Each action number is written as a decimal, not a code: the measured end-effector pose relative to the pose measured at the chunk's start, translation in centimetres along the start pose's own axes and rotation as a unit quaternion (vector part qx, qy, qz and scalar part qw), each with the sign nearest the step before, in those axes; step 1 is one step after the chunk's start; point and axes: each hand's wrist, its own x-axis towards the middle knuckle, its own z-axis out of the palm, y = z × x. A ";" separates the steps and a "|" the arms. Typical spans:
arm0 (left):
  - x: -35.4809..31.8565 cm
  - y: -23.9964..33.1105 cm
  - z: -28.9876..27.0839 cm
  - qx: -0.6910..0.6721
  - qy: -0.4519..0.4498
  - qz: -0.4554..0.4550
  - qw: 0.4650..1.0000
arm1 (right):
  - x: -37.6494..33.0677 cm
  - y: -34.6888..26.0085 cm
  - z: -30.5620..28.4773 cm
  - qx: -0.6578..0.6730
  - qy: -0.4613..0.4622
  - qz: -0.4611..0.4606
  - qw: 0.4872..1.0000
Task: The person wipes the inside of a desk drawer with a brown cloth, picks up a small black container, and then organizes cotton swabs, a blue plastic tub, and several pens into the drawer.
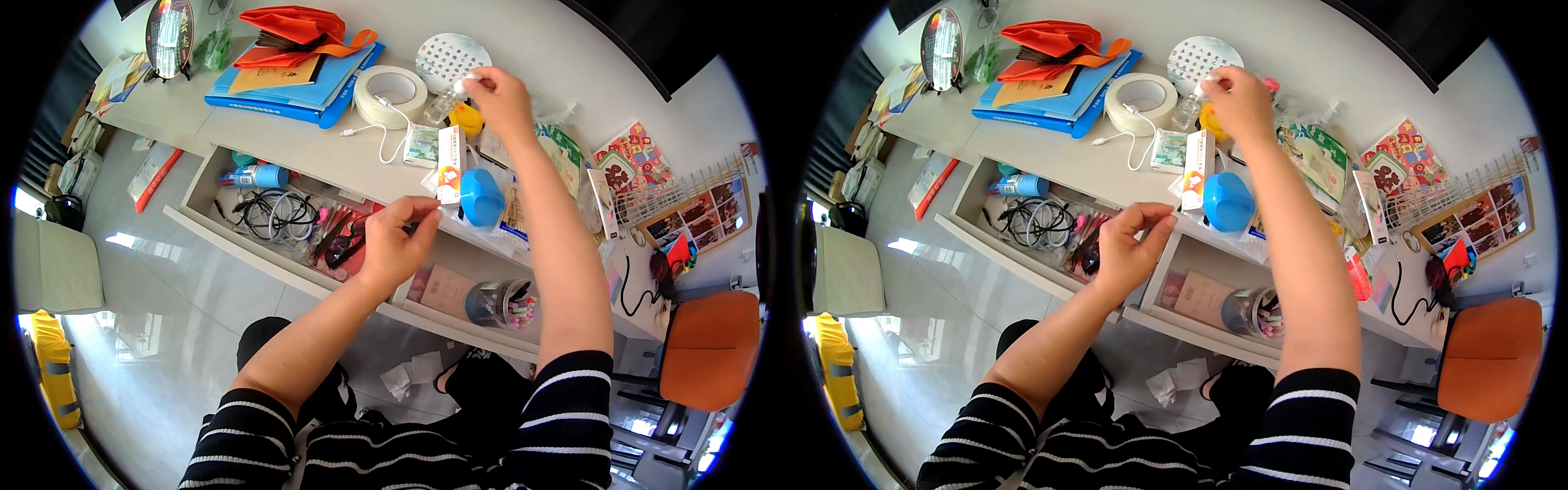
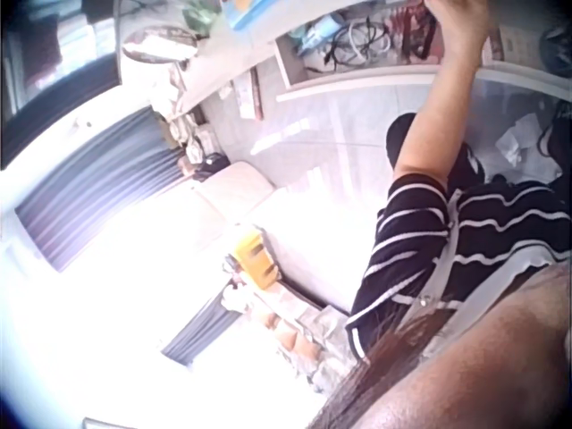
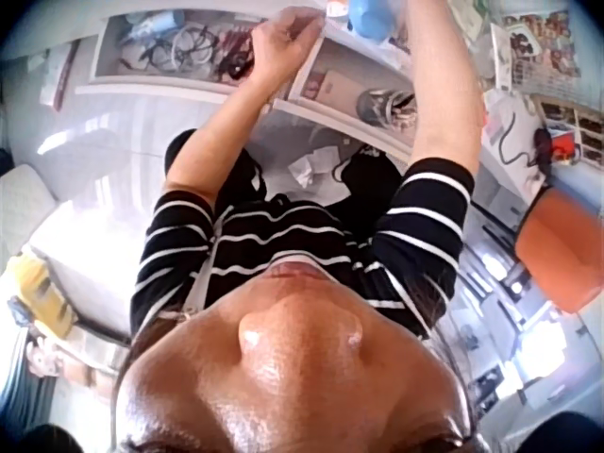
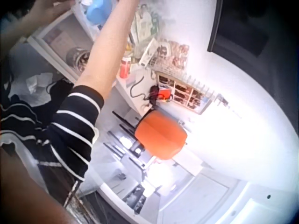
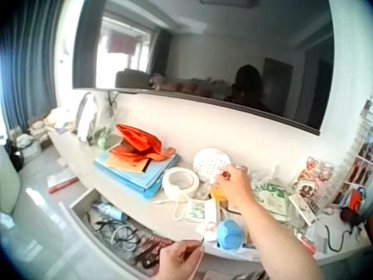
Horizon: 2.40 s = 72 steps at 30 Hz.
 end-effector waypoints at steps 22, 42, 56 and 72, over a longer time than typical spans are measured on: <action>1.3 0.6 -3.5 -0.457 -0.043 -0.300 0.837 | -10.0 -6.6 -1.5 0.270 -0.277 0.182 0.904; 2.6 0.4 -6.5 -0.270 0.061 -0.336 0.900 | -12.9 -5.0 -1.5 0.082 -0.297 0.143 0.940; 2.6 0.9 -7.8 -0.272 0.077 -0.323 0.903 | -23.5 0.0 2.1 -0.034 -0.244 0.223 0.943; 4.0 1.7 -11.9 -0.305 0.207 -0.257 0.893 | -9.8 -8.4 3.9 0.015 0.019 -0.077 0.997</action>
